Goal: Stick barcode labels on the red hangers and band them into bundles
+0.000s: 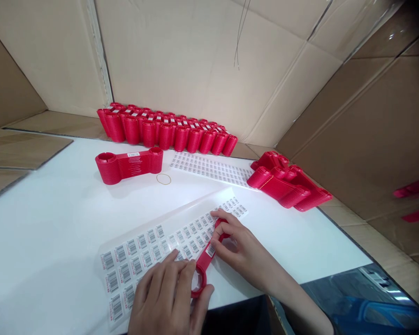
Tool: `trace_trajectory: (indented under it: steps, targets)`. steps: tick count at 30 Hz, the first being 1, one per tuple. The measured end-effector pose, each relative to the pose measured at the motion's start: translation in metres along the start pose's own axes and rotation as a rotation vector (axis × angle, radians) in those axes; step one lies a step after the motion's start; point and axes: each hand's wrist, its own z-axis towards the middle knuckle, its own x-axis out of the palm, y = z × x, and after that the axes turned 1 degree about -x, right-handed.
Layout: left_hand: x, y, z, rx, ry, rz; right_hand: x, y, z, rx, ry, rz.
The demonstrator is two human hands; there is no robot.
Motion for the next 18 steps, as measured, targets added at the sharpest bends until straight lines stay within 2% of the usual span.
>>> trace_trajectory:
  steps: [11, 14, 18]
  targets:
    - [-0.001, -0.001, -0.001, -0.001, 0.015, -0.008, 0.011, -0.010, -0.004, -0.061, -0.101, -0.067]
    - [-0.001, -0.001, -0.001, -0.006, 0.006, -0.004, 0.012, -0.012, -0.006, -0.017, -0.123, -0.062]
    - [-0.001, -0.001, 0.000, -0.011, 0.010, -0.002, 0.012, -0.013, -0.004, 0.064, -0.078, -0.075]
